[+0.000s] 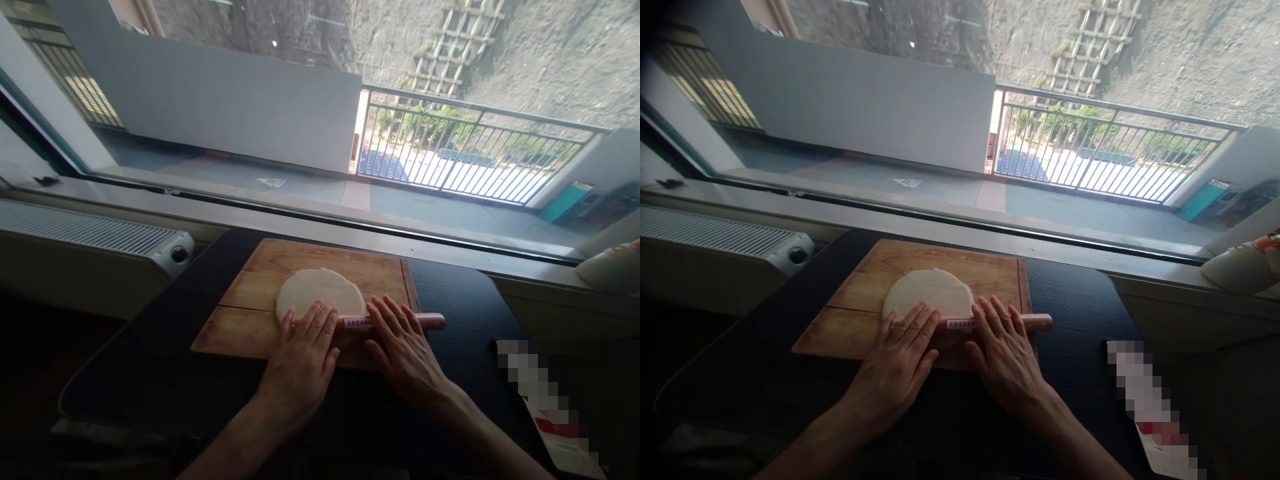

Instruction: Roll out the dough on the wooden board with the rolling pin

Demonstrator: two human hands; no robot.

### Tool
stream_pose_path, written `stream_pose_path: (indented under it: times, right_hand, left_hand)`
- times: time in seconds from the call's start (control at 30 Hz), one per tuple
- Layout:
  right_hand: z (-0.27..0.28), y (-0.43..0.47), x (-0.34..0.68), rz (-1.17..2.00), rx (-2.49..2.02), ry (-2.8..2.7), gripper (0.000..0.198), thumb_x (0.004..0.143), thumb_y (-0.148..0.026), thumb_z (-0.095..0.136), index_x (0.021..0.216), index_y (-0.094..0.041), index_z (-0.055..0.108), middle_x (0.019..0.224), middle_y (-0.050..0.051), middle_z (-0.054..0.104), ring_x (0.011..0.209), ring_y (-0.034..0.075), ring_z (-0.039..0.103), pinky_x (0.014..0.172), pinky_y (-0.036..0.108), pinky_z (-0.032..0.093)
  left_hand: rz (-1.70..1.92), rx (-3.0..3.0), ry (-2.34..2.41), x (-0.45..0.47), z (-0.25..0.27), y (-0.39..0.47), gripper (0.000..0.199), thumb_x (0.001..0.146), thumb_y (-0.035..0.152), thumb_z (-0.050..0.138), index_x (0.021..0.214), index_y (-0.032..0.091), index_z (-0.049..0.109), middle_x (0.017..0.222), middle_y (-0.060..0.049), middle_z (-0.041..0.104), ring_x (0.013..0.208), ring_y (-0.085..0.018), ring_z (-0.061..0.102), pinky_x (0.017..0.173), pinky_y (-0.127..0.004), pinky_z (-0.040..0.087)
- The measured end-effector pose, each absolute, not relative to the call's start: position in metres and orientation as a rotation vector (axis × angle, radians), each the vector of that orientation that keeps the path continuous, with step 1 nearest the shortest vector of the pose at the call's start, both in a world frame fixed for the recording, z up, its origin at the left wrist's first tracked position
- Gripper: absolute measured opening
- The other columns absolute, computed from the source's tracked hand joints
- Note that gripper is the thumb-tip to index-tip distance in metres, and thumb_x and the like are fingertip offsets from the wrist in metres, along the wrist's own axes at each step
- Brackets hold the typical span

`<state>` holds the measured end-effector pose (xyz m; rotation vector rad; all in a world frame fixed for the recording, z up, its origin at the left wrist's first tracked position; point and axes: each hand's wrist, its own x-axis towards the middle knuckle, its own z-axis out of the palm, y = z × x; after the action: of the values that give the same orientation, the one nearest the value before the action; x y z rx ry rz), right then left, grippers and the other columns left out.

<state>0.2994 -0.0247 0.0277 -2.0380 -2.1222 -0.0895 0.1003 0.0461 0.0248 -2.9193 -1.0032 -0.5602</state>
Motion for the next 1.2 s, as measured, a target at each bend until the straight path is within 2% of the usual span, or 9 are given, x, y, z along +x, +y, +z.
stream_pose_path:
  times: [0.17,0.37,0.57,0.7,0.77,0.87,1.0,1.1,1.2]
  right_hand:
    - [0.035,0.051,0.314,-0.053,-2.202,-1.98,0.049,0.094,-0.047,0.021,0.134,-0.025,0.04,0.145,0.004,0.032,0.137,0.024,0.013,0.109,0.047,0.011]
    - [0.051,0.138,0.324,0.176,-2.346,-1.837,0.052,0.094,-0.049,0.017,0.13,-0.022,0.043,0.142,0.008,0.035,0.134,0.027,0.022,0.105,0.048,0.021]
    - [0.036,0.057,0.306,-0.099,-2.135,-1.988,0.047,0.094,-0.046,0.023,0.132,-0.025,0.043,0.143,0.004,0.035,0.137,0.025,0.014,0.108,0.046,0.015]
    - [0.025,-0.008,0.3,-0.178,-1.948,-2.151,0.049,0.093,-0.038,0.03,0.141,-0.023,0.029,0.147,0.002,0.028,0.137,0.021,0.015,0.111,0.042,0.013]
    - [0.026,-0.011,0.303,-0.149,-1.929,-2.195,0.051,0.093,-0.038,0.031,0.142,-0.024,0.026,0.148,0.001,0.026,0.137,0.02,0.016,0.111,0.041,0.013]
    - [0.033,0.026,0.309,-0.09,-2.038,-2.145,0.047,0.094,-0.043,0.026,0.137,-0.026,0.035,0.144,0.001,0.034,0.136,0.021,0.017,0.11,0.043,0.014]
    - [0.044,0.105,0.315,-0.008,-2.216,-1.968,0.047,0.095,-0.045,0.019,0.128,-0.027,0.046,0.14,0.004,0.039,0.134,0.024,0.021,0.105,0.046,0.02]
    - [0.048,0.137,0.315,0.012,-2.266,-1.838,0.048,0.095,-0.044,0.017,0.119,-0.023,0.053,0.135,0.008,0.044,0.13,0.024,0.028,0.101,0.044,0.026]
    - [0.044,0.133,0.319,-0.051,-2.231,-1.81,0.048,0.095,-0.041,0.016,0.115,-0.023,0.056,0.135,0.007,0.043,0.13,0.023,0.028,0.102,0.042,0.026]
  left_hand:
    - [-0.625,-2.763,-1.245,0.132,0.028,0.099,0.049,0.092,0.037,0.027,0.13,0.013,0.045,0.139,-0.011,0.043,0.134,-0.025,0.026,0.11,-0.054,0.006]
    - [-0.484,-2.794,-1.597,0.168,0.044,0.179,0.044,0.092,0.035,0.024,0.117,0.019,0.056,0.13,-0.009,0.053,0.13,-0.027,0.032,0.103,-0.064,0.015]
    - [-0.623,-2.801,-1.256,0.133,0.034,0.11,0.044,0.093,0.034,0.026,0.124,0.018,0.052,0.132,-0.009,0.052,0.131,-0.024,0.033,0.11,-0.053,0.011]
    - [-0.607,-2.864,-1.104,0.103,0.021,0.052,0.047,0.091,0.027,0.029,0.137,0.019,0.038,0.143,-0.005,0.036,0.135,-0.023,0.026,0.111,-0.049,0.01]
    - [-0.593,-2.867,-1.082,0.101,0.019,0.048,0.048,0.091,0.028,0.03,0.138,0.018,0.036,0.145,-0.005,0.033,0.135,-0.023,0.024,0.112,-0.05,0.008]
    - [-0.625,-2.8,-1.162,0.116,0.023,0.077,0.049,0.091,0.033,0.03,0.136,0.015,0.039,0.144,-0.008,0.036,0.135,-0.025,0.023,0.111,-0.051,0.006]
    - [-0.638,-2.689,-1.376,0.147,0.038,0.14,0.047,0.091,0.04,0.03,0.126,0.017,0.05,0.135,-0.011,0.047,0.131,-0.028,0.03,0.107,-0.055,0.014]
    - [-0.665,-2.631,-1.474,0.154,0.043,0.161,0.042,0.092,0.038,0.027,0.103,0.017,0.063,0.113,-0.012,0.062,0.114,-0.027,0.047,0.099,-0.052,0.026]
    - [-0.73,-2.666,-1.295,0.147,0.04,0.151,0.044,0.093,0.038,0.026,0.084,0.017,0.064,0.091,-0.011,0.065,0.094,-0.025,0.055,0.092,-0.045,0.032]
